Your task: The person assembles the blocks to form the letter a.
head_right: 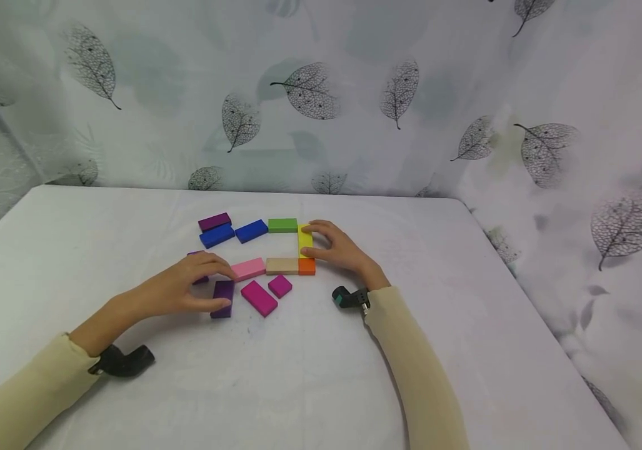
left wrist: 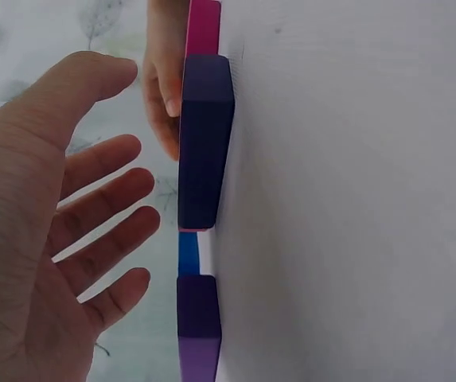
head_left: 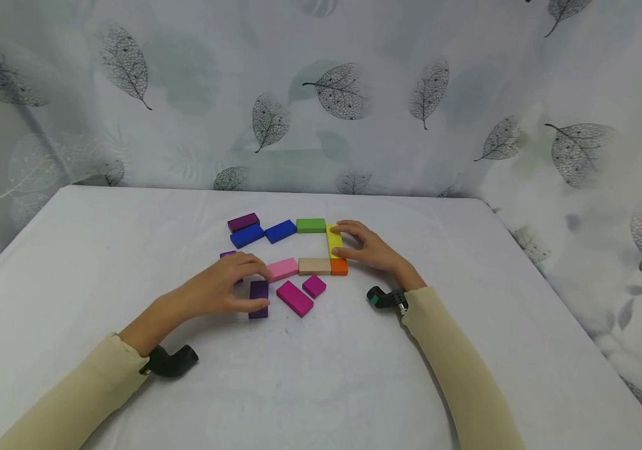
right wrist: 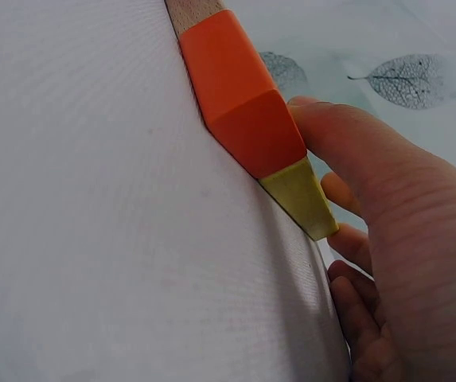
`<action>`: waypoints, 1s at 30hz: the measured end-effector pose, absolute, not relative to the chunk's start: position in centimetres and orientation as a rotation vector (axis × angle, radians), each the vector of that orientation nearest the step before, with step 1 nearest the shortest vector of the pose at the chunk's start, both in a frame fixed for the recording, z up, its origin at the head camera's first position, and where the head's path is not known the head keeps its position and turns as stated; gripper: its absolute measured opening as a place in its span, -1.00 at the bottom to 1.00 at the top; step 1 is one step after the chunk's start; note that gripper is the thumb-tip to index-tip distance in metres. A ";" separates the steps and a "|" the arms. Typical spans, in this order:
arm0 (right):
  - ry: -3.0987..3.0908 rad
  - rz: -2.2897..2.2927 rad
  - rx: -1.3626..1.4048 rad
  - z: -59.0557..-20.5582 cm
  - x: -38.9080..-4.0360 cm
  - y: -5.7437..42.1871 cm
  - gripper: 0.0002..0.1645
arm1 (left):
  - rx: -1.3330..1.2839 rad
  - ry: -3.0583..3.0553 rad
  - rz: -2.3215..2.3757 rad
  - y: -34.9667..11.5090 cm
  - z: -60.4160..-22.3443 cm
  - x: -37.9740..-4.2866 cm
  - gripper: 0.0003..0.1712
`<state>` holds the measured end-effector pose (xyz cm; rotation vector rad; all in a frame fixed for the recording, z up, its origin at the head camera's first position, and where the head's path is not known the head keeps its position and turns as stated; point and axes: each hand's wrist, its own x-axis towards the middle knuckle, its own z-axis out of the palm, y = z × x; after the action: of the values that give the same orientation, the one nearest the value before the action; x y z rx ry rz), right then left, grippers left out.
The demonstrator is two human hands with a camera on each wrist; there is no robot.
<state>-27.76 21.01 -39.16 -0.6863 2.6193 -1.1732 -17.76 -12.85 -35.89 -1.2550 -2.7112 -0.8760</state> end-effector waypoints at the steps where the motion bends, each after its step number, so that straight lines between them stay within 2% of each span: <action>1: 2.620 -1.172 -0.685 -39.1 -27.7 21.0 -0.29 | -1.261 -2.706 -0.870 -12.7 -35.9 -17.8 -0.58; 25: 2.647 -1.125 -0.688 -39.1 -27.7 20.6 -0.34 | -1.434 -2.661 -0.723 -9.6 -36.5 -18.0 -0.64; 30: 2.660 -1.119 -0.674 -39.1 -27.7 20.8 -0.34 | -1.429 -2.695 -0.686 -9.4 -36.7 -18.1 -0.59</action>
<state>-27.68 20.78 -39.09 -0.6739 2.6598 -1.1185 -18.09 -9.36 -36.68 -1.4294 -2.6955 -0.6865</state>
